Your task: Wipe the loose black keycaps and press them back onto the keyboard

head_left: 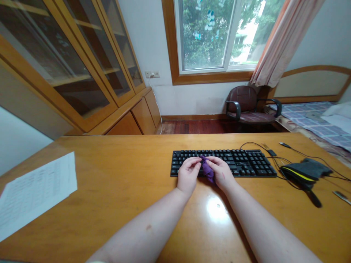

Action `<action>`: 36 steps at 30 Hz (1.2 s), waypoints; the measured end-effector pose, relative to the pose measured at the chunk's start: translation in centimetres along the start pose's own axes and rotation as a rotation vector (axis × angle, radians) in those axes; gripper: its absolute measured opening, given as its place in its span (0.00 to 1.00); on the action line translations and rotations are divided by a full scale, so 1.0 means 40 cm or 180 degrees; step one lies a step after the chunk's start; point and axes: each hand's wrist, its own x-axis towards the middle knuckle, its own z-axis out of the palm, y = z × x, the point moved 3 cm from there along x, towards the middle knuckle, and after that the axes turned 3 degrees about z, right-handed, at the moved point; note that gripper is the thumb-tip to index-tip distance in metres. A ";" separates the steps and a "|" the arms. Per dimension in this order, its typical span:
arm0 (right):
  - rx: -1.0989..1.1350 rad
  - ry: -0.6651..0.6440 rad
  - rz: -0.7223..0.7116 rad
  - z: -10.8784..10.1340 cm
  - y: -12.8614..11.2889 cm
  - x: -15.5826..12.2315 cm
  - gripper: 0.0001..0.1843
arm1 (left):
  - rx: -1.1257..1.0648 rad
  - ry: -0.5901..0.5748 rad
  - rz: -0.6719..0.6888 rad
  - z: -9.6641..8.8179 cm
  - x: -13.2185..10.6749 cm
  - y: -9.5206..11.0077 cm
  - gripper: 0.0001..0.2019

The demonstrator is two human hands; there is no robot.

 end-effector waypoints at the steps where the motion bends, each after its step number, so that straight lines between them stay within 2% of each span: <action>1: -0.0029 -0.0001 -0.0006 0.001 -0.001 -0.001 0.15 | 0.0035 -0.0017 0.0029 -0.001 0.000 0.001 0.07; 5: -0.0016 -0.0016 -0.0011 0.002 -0.003 -0.002 0.14 | -0.0175 0.0037 -0.0097 0.005 0.000 -0.013 0.06; 8: 0.0035 -0.0004 0.0016 0.000 0.000 -0.002 0.15 | -0.0685 0.0122 -0.0485 0.015 -0.001 -0.032 0.13; 10: 0.0018 0.0009 0.0037 -0.002 0.002 -0.001 0.16 | -0.0870 0.0153 -0.0628 0.020 -0.001 -0.038 0.15; 18: -0.0036 0.0082 -0.0155 0.002 -0.008 -0.002 0.16 | -0.0832 0.0078 -0.0601 0.021 -0.005 -0.026 0.12; 24: -0.0451 -0.0396 -0.0172 0.016 -0.014 -0.012 0.18 | -0.0749 0.0152 -0.0663 0.012 -0.006 -0.031 0.12; 31: -0.0242 -0.0242 -0.0021 0.013 -0.010 -0.015 0.15 | -0.0795 0.0002 -0.0593 0.014 -0.008 -0.022 0.11; 36: -0.0433 -0.0172 -0.0165 0.012 -0.021 -0.016 0.11 | -0.0782 -0.0120 -0.0546 0.016 -0.013 -0.021 0.14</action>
